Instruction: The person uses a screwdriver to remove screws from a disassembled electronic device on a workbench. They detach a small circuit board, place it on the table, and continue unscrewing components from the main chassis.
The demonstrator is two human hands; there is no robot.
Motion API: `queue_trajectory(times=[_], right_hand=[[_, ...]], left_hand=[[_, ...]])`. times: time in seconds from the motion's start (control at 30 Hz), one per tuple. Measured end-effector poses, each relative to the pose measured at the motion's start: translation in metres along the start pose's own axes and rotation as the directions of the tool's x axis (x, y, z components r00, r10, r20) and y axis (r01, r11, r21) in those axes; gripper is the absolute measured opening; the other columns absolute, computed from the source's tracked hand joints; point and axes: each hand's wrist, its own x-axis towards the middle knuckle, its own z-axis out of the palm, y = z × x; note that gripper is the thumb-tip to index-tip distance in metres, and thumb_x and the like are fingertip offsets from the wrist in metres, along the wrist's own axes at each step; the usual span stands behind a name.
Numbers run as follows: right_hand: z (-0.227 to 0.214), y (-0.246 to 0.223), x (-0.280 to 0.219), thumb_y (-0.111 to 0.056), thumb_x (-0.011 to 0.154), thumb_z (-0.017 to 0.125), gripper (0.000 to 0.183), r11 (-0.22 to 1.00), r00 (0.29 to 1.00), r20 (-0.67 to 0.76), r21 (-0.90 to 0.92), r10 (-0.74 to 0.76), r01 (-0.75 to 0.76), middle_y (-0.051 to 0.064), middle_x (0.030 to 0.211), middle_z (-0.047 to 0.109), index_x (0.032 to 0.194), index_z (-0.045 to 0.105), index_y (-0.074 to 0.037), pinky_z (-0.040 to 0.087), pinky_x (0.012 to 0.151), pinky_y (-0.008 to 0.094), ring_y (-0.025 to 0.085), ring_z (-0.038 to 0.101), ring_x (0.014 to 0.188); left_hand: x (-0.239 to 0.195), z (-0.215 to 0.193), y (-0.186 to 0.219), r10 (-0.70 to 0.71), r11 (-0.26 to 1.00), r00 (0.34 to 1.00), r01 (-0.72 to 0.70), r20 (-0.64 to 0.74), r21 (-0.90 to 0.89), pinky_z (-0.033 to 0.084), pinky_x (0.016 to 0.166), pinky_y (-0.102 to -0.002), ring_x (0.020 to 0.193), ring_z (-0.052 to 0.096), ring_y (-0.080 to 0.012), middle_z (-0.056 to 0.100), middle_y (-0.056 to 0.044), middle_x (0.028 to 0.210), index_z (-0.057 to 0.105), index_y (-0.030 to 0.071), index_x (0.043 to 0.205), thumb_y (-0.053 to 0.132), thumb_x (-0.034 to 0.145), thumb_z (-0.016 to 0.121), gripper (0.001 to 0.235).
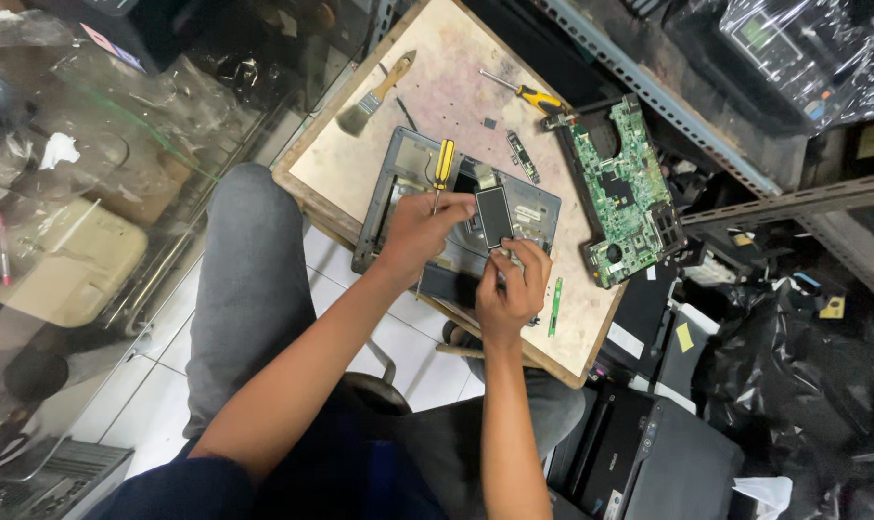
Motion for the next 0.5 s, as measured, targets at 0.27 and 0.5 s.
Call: queue_trajectory(times=[0.27,0.5], right_hand=[[-0.002,0.001,0.016,0.011,0.091,0.078,0.017,0.995,0.995,-0.024,-0.026,-0.102,0.101,0.015,0.099,0.078,0.081,0.077,-0.003,0.060,0.081,0.052,0.042,0.075,0.093],[-0.009,0.001,0.023,0.007,0.090,0.080,0.014,0.990,0.993,0.003,-0.074,-0.121,0.121,0.016,0.099,0.079,0.082,0.080,-0.004,0.061,0.080,0.052,0.041,0.074,0.092]], left_hand=[[0.008,0.004,0.007,-0.010,1.000,0.994,0.011,0.108,-0.004,0.032,0.046,-0.020,0.051,0.042,0.0014,0.068,-0.005,0.073,0.078,-0.005,0.121,0.020,0.087,0.092,0.044],[0.012,0.015,0.000,0.050,0.999,0.986,-0.051,0.158,0.005,0.061,0.079,-0.030,0.088,0.072,-0.0135,0.082,-0.013,0.099,0.080,-0.002,0.123,0.024,0.086,0.093,0.047]])
